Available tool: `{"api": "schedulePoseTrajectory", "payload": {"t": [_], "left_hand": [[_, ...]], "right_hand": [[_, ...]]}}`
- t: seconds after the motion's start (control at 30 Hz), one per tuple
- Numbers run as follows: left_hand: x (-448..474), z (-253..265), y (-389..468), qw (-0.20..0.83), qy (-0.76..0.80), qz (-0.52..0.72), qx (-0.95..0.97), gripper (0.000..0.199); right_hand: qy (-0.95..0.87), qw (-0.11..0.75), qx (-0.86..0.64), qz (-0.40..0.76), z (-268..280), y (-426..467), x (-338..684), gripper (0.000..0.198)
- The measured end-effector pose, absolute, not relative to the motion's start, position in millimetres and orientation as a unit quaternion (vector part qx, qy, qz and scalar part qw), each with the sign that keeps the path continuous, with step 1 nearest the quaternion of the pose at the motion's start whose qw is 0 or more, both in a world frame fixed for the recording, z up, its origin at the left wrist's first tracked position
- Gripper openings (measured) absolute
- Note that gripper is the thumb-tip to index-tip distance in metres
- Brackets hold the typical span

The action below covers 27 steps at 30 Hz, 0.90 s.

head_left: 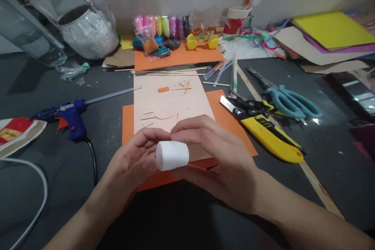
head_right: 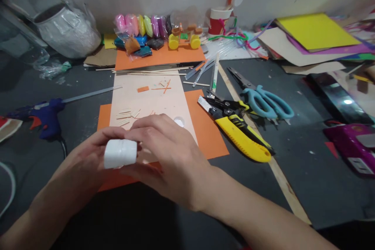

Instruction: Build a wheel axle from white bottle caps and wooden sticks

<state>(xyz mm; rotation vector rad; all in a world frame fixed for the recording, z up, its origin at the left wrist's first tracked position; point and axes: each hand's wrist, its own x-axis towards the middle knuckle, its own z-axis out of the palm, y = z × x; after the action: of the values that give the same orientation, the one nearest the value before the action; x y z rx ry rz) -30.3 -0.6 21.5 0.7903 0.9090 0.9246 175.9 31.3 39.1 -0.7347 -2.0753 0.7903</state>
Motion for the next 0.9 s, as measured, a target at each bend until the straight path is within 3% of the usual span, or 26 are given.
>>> {"api": "schedulePoseTrajectory", "payload": {"t": [0.1, 0.23, 0.73, 0.9], "left_hand": [[-30.1, 25.2, -3.2, 0.608, 0.446, 0.474, 0.455, 0.034], [-27.3, 31.4, -4.5, 0.504, 0.49, 0.484, 0.522, 0.029], [-25.6, 29.1, -0.9, 0.52, 0.498, 0.473, 0.508, 0.021], [-25.9, 28.2, 2.8, 0.511, 0.555, 0.46, 0.469, 0.028]], "right_hand": [[-0.834, 0.382, -0.302, 0.261, 36.6, 31.1, 176.0, 0.027], [-0.85, 0.364, -0.308, 0.224, 35.2, 30.9, 175.6, 0.024], [-0.845, 0.388, -0.3, 0.214, 31.2, 34.4, 176.5, 0.024], [-0.848, 0.357, -0.325, 0.219, 34.9, 42.3, 182.9, 0.025]]}}
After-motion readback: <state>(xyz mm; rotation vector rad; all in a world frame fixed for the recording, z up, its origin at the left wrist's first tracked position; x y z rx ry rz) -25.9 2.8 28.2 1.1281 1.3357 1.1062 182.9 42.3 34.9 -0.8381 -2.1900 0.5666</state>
